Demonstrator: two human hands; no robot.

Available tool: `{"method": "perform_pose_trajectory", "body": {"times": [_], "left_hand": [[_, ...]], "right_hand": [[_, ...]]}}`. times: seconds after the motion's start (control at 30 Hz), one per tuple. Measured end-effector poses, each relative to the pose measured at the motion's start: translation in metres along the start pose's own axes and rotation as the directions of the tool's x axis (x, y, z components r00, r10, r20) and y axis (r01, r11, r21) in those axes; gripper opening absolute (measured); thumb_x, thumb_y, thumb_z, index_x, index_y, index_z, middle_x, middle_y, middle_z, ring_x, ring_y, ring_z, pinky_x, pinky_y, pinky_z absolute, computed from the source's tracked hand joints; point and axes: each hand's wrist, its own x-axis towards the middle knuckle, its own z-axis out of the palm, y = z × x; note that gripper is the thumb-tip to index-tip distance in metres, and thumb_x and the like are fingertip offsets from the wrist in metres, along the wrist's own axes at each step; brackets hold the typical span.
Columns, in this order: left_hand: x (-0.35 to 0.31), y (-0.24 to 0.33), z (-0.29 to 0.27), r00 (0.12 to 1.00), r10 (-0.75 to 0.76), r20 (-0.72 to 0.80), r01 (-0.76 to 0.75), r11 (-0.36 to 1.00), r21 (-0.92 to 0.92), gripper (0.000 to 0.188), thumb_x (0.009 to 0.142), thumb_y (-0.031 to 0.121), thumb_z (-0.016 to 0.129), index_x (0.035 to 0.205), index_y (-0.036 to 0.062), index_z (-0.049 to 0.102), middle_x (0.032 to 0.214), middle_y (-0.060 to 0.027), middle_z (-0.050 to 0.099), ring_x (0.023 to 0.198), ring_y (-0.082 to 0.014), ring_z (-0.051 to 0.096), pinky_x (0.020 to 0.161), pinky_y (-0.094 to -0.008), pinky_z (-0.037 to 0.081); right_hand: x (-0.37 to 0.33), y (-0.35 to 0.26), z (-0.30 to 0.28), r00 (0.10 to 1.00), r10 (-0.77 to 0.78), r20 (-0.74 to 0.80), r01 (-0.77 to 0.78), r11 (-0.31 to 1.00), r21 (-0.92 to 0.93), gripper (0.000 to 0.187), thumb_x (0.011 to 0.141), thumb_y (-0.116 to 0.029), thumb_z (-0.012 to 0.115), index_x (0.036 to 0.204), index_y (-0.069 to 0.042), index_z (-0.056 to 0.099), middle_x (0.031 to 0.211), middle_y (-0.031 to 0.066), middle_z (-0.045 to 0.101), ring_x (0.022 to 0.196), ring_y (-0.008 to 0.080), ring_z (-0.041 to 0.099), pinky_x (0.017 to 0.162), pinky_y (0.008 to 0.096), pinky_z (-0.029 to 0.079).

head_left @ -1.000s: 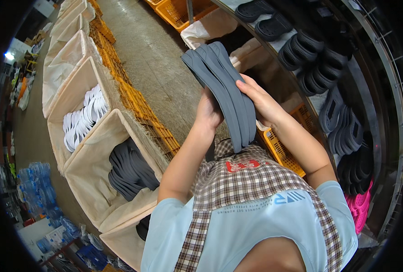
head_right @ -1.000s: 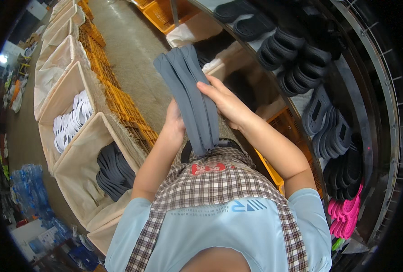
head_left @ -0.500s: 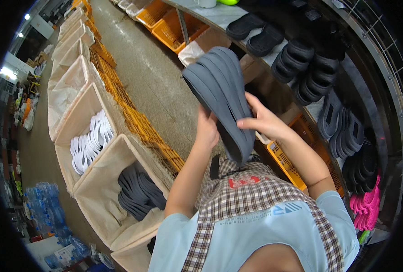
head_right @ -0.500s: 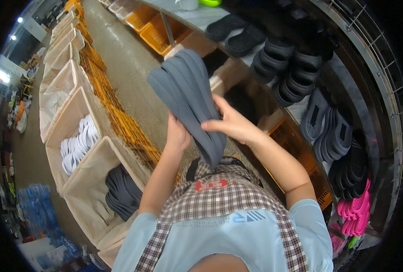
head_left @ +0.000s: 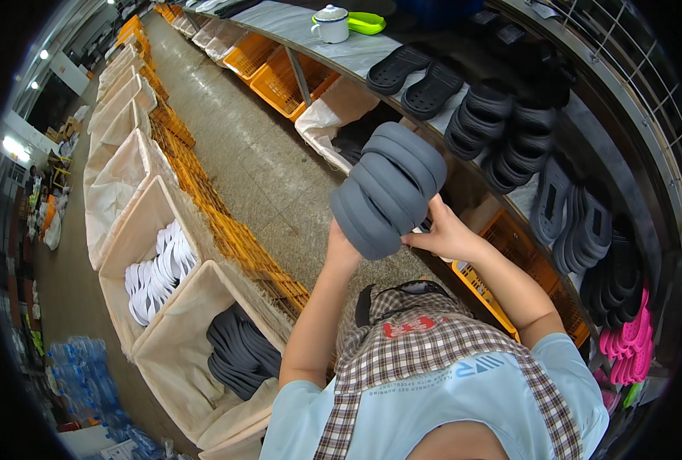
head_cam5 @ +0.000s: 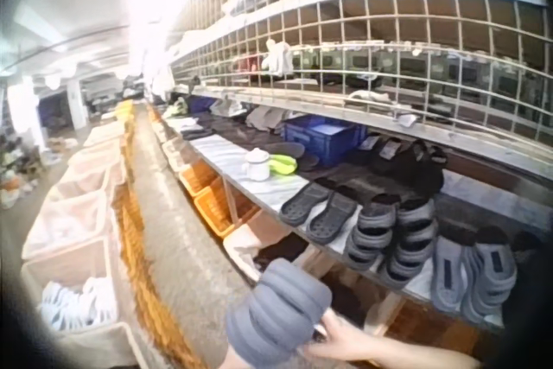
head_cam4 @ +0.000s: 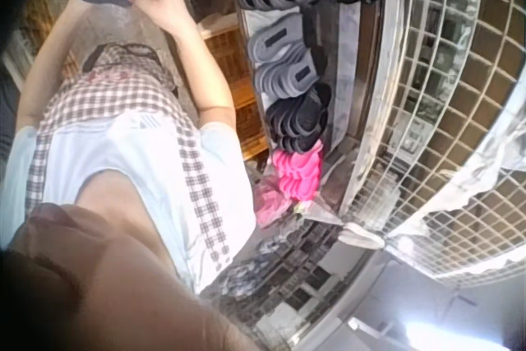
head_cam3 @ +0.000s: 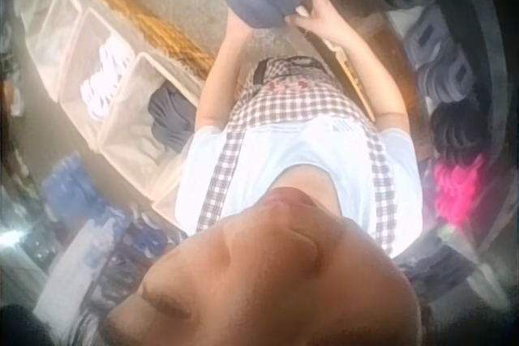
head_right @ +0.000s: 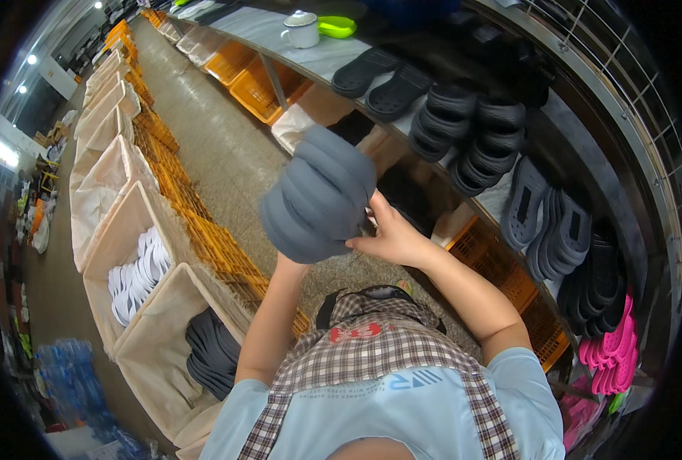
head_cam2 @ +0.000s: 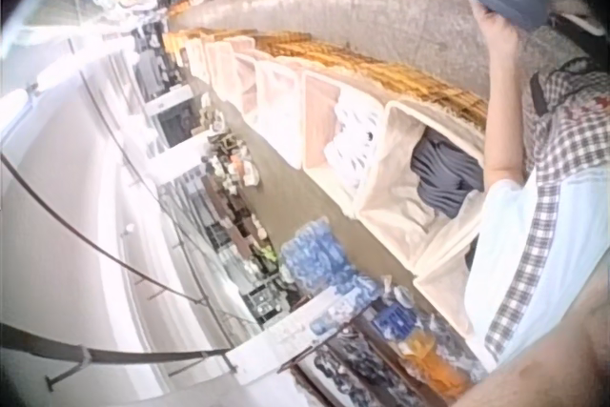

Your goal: The person picks up stacks of pink, black, and gray slippers from a shelf, turns them over to view the soles, and places them into fabric-lined bins. The person repeats this process for multiple colors and styles, moving between the shelf and bins.

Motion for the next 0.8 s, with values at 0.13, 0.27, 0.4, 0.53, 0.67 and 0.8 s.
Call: {"method": "perform_pose_trajectory", "body": {"times": [0.13, 0.27, 0.4, 0.53, 0.67, 0.8], "left_hand": [[-0.003, 0.004, 0.013, 0.901, -0.433, 0.039, 0.369, 0.713, -0.596, 0.048, 0.098, 0.032, 0.043, 0.137, 0.0053, 0.033, 0.123, -0.0135, 0.052, 0.109, -0.024, 0.058, 0.09, -0.0358, 0.052], [-0.018, 0.005, 0.017, 0.911, -0.396, 0.118, 0.396, 0.755, -0.523, 0.049, 0.097, 0.027, 0.045, 0.14, 0.0115, 0.026, 0.125, -0.0145, 0.05, 0.106, -0.0263, 0.059, 0.087, -0.0379, 0.055], [-0.019, 0.005, 0.009, 0.937, -0.336, 0.097, 0.329, 0.75, -0.574, 0.058, 0.091, 0.019, 0.056, 0.14, 0.0107, 0.025, 0.128, -0.0138, 0.048, 0.11, -0.0261, 0.057, 0.09, -0.0417, 0.053], [-0.02, 0.004, 0.01, 0.923, -0.368, 0.11, 0.362, 0.738, -0.57, 0.054, 0.094, 0.025, 0.052, 0.139, 0.0101, 0.027, 0.127, -0.0131, 0.049, 0.111, -0.0265, 0.056, 0.092, -0.0415, 0.051], [-0.019, 0.004, 0.018, 0.901, -0.386, 0.196, 0.425, 0.703, -0.57, 0.046, 0.096, 0.026, 0.048, 0.134, 0.0055, 0.035, 0.123, -0.0157, 0.052, 0.106, -0.0252, 0.059, 0.088, -0.0385, 0.054], [-0.018, 0.007, 0.03, 0.938, -0.299, 0.174, 0.345, 0.846, -0.406, 0.043, 0.098, 0.03, 0.042, 0.127, -0.0019, 0.042, 0.119, -0.0185, 0.055, 0.103, -0.0233, 0.061, 0.085, -0.0358, 0.056]], "right_hand": [[0.013, 0.021, -0.008, 0.862, -0.503, -0.065, 0.459, 0.829, -0.319, 0.079, 0.071, -0.005, 0.072, 0.136, -0.012, 0.028, 0.142, 0.0169, 0.035, 0.131, 0.0342, 0.035, 0.105, 0.0414, 0.032], [0.009, 0.022, -0.012, 0.898, -0.429, -0.094, 0.43, 0.903, -0.008, 0.045, 0.073, 0.013, 0.047, 0.113, -0.007, 0.049, 0.139, 0.0167, 0.043, 0.126, 0.0311, 0.043, 0.104, 0.0382, 0.035], [-0.016, 0.003, -0.013, 0.984, 0.177, 0.033, -0.136, 0.609, 0.782, 0.029, 0.083, -0.013, 0.053, 0.111, -0.007, 0.05, 0.14, 0.0153, 0.038, 0.125, 0.0247, 0.041, 0.105, 0.0375, 0.034], [-0.026, -0.014, -0.004, 0.987, 0.161, 0.017, -0.123, 0.68, 0.723, 0.05, 0.082, -0.03, 0.062, 0.122, -0.009, 0.04, 0.141, 0.0155, 0.032, 0.126, 0.0263, 0.038, 0.105, 0.0393, 0.034], [-0.03, -0.02, 0.002, 0.981, 0.194, -0.006, -0.126, 0.662, 0.739, 0.06, 0.078, -0.029, 0.065, 0.126, -0.008, 0.036, 0.142, 0.0165, 0.031, 0.128, 0.0279, 0.035, 0.105, 0.0403, 0.032], [-0.036, -0.02, 0.009, 0.983, 0.157, -0.096, -0.054, 0.744, 0.666, 0.063, 0.076, -0.029, 0.065, 0.127, -0.005, 0.037, 0.142, 0.0171, 0.033, 0.127, 0.029, 0.037, 0.105, 0.04, 0.032]]}}
